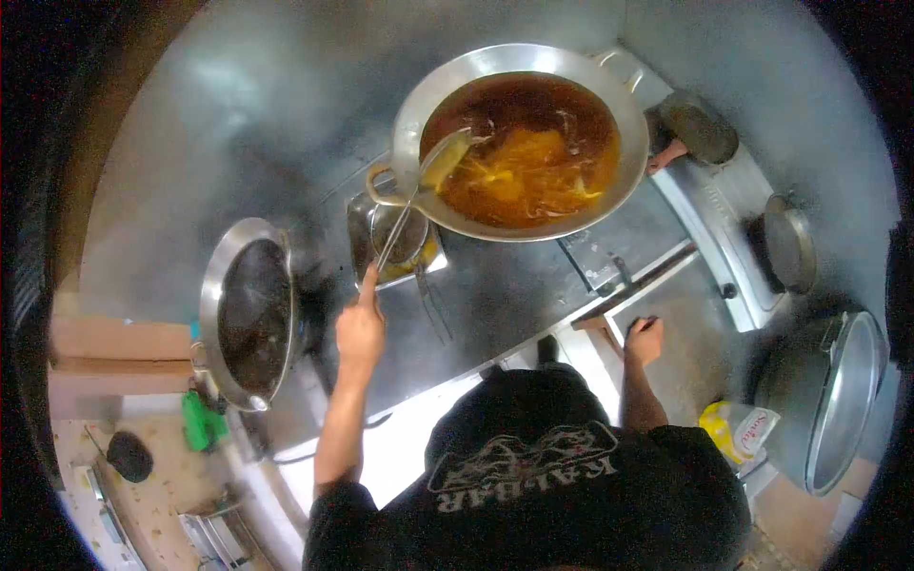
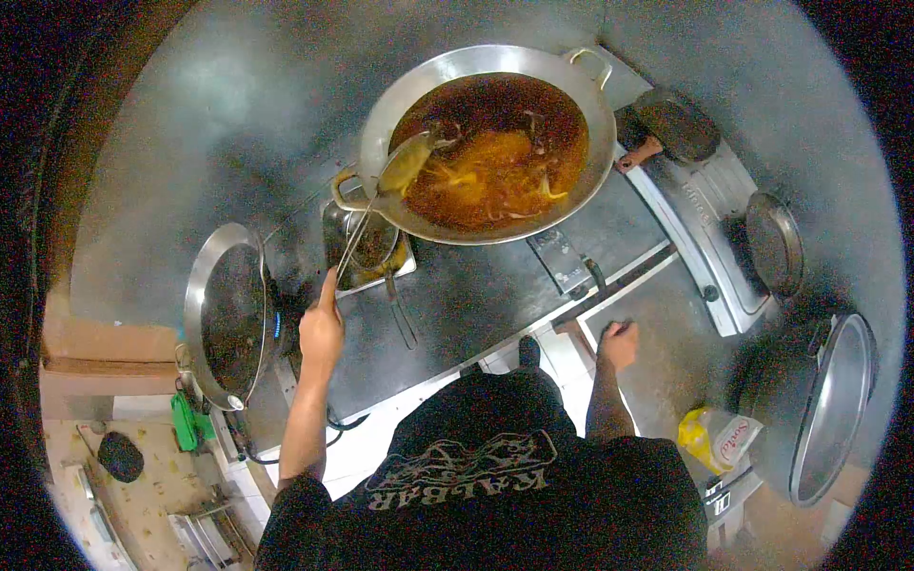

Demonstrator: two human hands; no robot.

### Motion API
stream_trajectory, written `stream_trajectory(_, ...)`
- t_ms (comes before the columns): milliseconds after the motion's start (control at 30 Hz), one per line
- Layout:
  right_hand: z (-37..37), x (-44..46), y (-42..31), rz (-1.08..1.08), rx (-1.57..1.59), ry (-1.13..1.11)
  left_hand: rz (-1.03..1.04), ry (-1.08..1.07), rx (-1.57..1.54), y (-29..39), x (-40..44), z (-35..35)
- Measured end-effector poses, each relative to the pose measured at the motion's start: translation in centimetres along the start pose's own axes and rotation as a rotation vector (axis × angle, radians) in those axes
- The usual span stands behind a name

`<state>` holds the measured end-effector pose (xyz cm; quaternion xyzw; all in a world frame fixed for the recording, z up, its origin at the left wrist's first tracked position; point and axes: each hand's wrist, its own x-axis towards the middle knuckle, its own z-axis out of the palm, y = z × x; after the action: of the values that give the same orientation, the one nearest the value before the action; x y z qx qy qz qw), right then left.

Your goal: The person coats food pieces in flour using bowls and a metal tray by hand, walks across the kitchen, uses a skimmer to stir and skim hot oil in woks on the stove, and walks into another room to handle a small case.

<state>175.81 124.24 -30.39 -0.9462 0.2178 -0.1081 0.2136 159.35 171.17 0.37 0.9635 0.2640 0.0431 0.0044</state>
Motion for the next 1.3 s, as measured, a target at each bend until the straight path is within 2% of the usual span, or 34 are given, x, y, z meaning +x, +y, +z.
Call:
stream_trajectory(367,1.5,0.1,1.0,-0.057,-0.029,0.066,0.032,0.055,-0.013,-0.4,-0.8,0.1)
stream_trajectory(467,-0.4,-0.3,-0.5,-0.070,-0.005,0.041,0.021,0.071,-0.031,-0.8,-1.0,0.0)
stream_trajectory(567,1.0,0.0,1.0,-0.095,-0.015,0.031,0.031,0.084,-0.049,0.0,-0.7,-1.1)
stream_trajectory(667,0.8,-0.3,1.0,-0.127,0.097,0.068,0.033,0.075,-0.113,-0.7,-1.0,-0.7)
stream_trajectory(767,1.6,-1.9,-1.2,-0.361,0.368,-0.008,-0.001,0.046,-0.194,-1.8,-0.8,0.1)
stream_trajectory(800,2.3,-3.0,-2.4,-0.500,0.559,-0.117,-0.020,0.060,-0.273,-1.7,-0.8,0.1)
stream_trajectory(833,2.4,-4.5,-4.2,-0.519,0.745,-0.402,-0.038,0.073,-0.351,-1.7,-0.8,0.1)
stream_trajectory(900,2.7,-8.3,-10.2,-0.660,0.773,-0.715,0.024,0.126,-0.663,-3.7,-0.3,3.8)
stream_trajectory(933,3.3,-9.4,-13.4,-0.729,0.659,-0.949,-0.051,0.009,-0.908,-4.0,-0.2,3.6)
stream_trajectory(967,4.2,-11.7,-16.4,-0.673,0.742,-1.052,-0.157,-0.092,-1.142,-4.3,-0.1,3.5)
stream_trajectory(1000,5.2,-13.9,-19.5,-0.617,0.824,-1.157,-0.383,-0.341,-1.451,-3.6,0.0,0.8)
stream_trajectory(1033,6.0,-15.3,-22.6,-0.376,0.845,-1.405,-0.620,-0.598,-1.744,-3.3,0.1,-0.7)
stream_trajectory(1067,6.9,-16.4,-25.5,-0.115,0.850,-1.638,-0.613,-0.595,-1.810,-3.5,0.3,-0.7)
stream_trajectory(1133,9.8,-18.6,-29.8,0.194,0.930,-1.861,-0.613,-0.604,-1.927,-4.1,0.1,-0.5)
stream_trajectory(1167,10.1,-19.7,-31.6,0.241,0.948,-1.816,-0.600,-0.658,-2.098,-4.7,0.3,0.1)
stream_trajectory(1200,10.3,-20.3,-33.6,0.278,0.972,-1.769,-0.598,-0.634,-2.136,-4.9,0.2,-0.2)
stream_trajectory(1267,13.5,-21.7,-35.6,0.366,1.041,-1.666,-0.588,-0.577,-2.222,-4.6,0.0,-0.6)
stream_trajectory(1300,15.9,-22.5,-36.4,0.407,1.073,-1.613,-0.591,-0.480,-2.208,-4.5,-0.3,-0.9)
